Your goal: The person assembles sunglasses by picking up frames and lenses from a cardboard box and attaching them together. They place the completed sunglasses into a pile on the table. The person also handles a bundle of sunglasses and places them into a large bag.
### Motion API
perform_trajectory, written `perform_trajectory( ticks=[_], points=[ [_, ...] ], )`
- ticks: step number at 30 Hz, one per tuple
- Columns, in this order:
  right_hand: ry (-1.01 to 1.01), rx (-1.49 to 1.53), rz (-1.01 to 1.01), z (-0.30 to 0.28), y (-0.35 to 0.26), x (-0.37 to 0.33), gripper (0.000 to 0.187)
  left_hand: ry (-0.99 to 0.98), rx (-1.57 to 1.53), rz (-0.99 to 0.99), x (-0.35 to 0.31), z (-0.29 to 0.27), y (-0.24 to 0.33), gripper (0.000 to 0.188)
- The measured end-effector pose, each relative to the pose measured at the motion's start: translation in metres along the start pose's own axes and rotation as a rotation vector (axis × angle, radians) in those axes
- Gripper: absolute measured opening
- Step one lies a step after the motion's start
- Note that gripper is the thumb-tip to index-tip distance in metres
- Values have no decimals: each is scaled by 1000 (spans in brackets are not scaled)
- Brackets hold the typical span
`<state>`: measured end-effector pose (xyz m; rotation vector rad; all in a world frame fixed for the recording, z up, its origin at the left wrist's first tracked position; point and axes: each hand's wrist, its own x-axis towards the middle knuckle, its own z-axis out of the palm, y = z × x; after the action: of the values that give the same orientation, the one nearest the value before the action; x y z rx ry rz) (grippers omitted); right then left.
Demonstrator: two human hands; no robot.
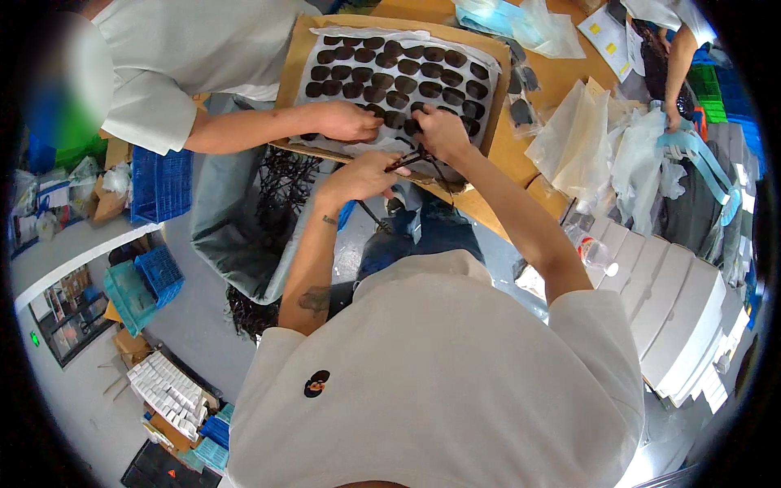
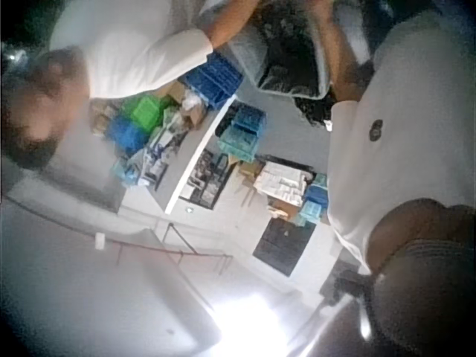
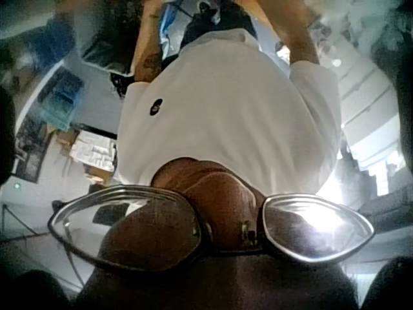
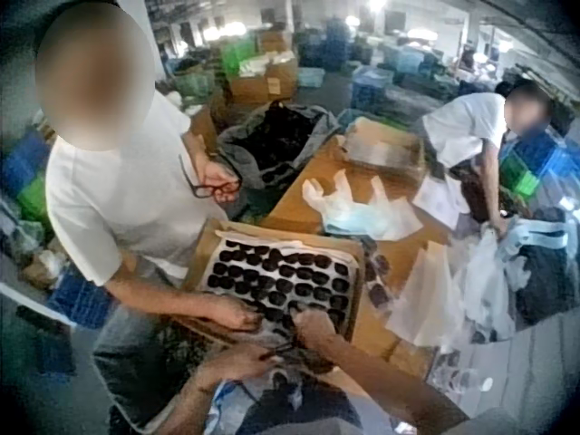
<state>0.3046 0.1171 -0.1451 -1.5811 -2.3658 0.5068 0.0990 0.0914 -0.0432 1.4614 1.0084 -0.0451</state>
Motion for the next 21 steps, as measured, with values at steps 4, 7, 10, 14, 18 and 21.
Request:
perform_trajectory(
  ticks=[4, 7, 10, 14, 18, 21],
  points=[
    [-105, -104, 1, 15, 0, 5, 31, 107, 67, 11, -9, 5, 17, 47],
    [-90, -143, 27, 16, 2, 3, 30, 207, -22, 103, -4, 13, -3, 46],
    [-50, 63, 127, -6, -3, -4, 31, 202, -13, 76, -5, 16, 6, 39],
    [29, 1016, 388, -74, -15, -32, 46, 218, -427, 95, -19, 20, 7, 29],
    [27, 1472, 253, -123, -30, -104, 46, 291, 37, 38, -45, 43, 65, 21],
    [-371, 987, 131, -184, -48, -143, 37, 170, 637, 489, -43, 65, 112, 21]
  ],
)
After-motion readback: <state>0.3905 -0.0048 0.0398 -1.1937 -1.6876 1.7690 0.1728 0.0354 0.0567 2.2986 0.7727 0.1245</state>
